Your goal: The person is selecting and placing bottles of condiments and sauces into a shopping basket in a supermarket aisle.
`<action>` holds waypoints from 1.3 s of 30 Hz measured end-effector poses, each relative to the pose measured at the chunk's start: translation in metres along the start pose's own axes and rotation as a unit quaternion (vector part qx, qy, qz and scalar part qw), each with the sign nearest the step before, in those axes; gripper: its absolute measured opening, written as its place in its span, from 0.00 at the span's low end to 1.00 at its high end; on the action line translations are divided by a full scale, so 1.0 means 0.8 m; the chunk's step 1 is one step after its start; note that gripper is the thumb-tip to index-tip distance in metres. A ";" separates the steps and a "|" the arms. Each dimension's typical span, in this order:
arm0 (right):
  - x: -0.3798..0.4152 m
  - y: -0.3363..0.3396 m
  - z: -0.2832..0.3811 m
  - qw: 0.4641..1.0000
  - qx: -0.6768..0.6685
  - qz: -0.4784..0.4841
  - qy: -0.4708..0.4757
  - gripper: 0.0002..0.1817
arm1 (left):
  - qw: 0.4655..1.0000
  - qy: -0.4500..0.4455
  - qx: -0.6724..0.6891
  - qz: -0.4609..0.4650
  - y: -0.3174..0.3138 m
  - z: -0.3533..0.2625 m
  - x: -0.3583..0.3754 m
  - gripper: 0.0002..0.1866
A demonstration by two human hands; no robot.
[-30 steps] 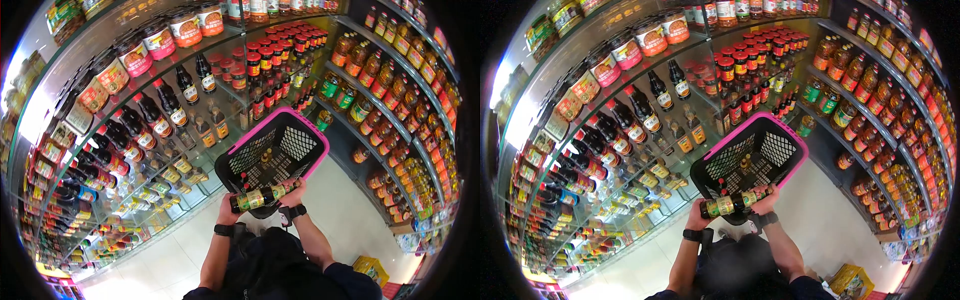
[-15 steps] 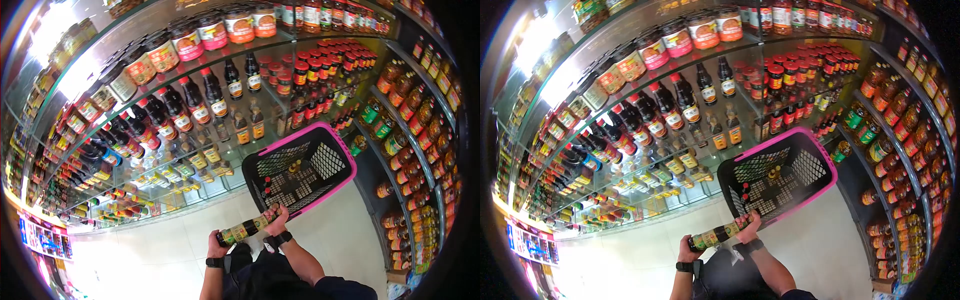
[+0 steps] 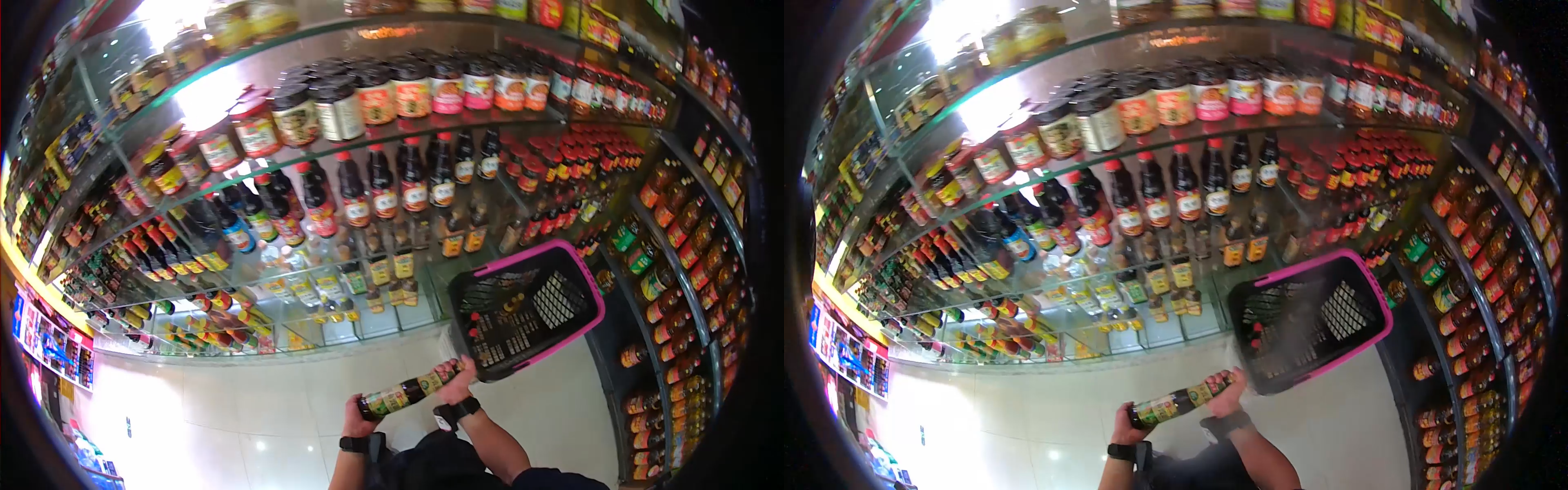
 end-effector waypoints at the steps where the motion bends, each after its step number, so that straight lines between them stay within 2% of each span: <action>1: 0.010 -0.005 -0.018 1.000 -0.002 0.002 0.014 0.17 | 1.000 0.007 0.007 0.023 0.015 -0.015 -0.002 0.15; 5: 0.052 -0.017 -0.097 0.999 -0.005 0.021 0.037 0.17 | 0.996 0.050 0.034 0.066 0.069 -0.075 0.012 0.15; 9: 0.081 -0.031 -0.198 0.997 0.035 0.045 0.061 0.16 | 0.994 0.007 0.040 0.100 0.139 -0.143 0.044 0.15; 10: 0.087 -0.036 -0.225 0.996 0.043 0.047 0.055 0.16 | 0.970 -0.163 -0.137 0.116 0.141 -0.166 0.084 0.15; 11: 0.093 -0.044 -0.251 0.995 0.057 0.056 0.053 0.16 | 0.887 -0.322 -0.307 0.121 0.140 -0.187 0.124 0.15; 12: 0.097 -0.049 -0.275 0.994 0.070 0.065 0.050 0.15 | 0.889 -0.327 -0.300 0.117 0.148 -0.201 0.149 0.15; 14: 0.076 -0.049 -0.324 0.992 0.081 0.097 0.014 0.15 | 0.816 -0.423 -0.392 0.031 0.172 -0.237 0.191 0.15; 16: 0.069 -0.061 -0.380 0.986 0.131 0.105 -0.015 0.15 | 0.816 -0.429 -0.386 0.021 0.223 -0.268 0.186 0.15; 17: 0.076 -0.074 -0.411 0.985 0.147 0.090 -0.030 0.16 | 0.911 -0.336 -0.230 0.061 0.269 -0.280 0.146 0.15; 18: 0.080 -0.083 -0.443 0.983 0.156 0.092 -0.037 0.16 | 0.966 -0.230 -0.062 0.102 0.301 -0.288 0.126 0.15; 19: 0.080 -0.092 -0.477 0.976 0.189 0.092 -0.061 0.17 | 0.979 -0.077 0.180 0.062 0.322 -0.301 0.128 0.15; 22: 0.075 -0.106 -0.578 0.954 0.258 0.111 -0.108 0.17 | 0.963 -0.211 0.149 0.072 0.399 -0.345 0.139 0.17; 24: 0.063 -0.114 -0.648 0.938 0.292 0.131 -0.132 0.17 | 0.946 -0.143 0.281 0.073 0.427 -0.373 0.164 0.19; 26: 0.051 -0.115 -0.721 0.927 0.284 0.117 -0.216 0.16 | 0.932 -0.169 0.317 0.052 0.461 -0.409 0.181 0.21; 29: 0.037 -0.135 -0.819 0.904 0.290 0.148 -0.278 0.15 | 0.914 -0.218 0.343 0.019 0.503 -0.477 0.199 0.19; 30: 0.043 -0.149 -0.847 0.899 0.295 0.139 -0.292 0.15 | 0.904 -0.248 0.348 0.015 0.508 -0.501 0.211 0.18; 36: 0.055 -0.235 -0.983 0.874 0.288 0.175 -0.350 0.14 | 0.892 -0.295 0.341 0.018 0.521 -0.632 0.263 0.17; 39: 0.048 -0.254 -1.030 0.866 0.306 0.170 -0.358 0.15 | 0.887 -0.277 0.370 0.008 0.515 -0.673 0.278 0.17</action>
Point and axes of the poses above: each hand's wrist, its own x-axis away from the middle knuckle, its own y-axis out of the back of the hand, z = x × y, the point moved 4 cm from there along -x, towards the middle knuckle, and after that the axes turned 3 degrees about x, right-handed, at the moved point
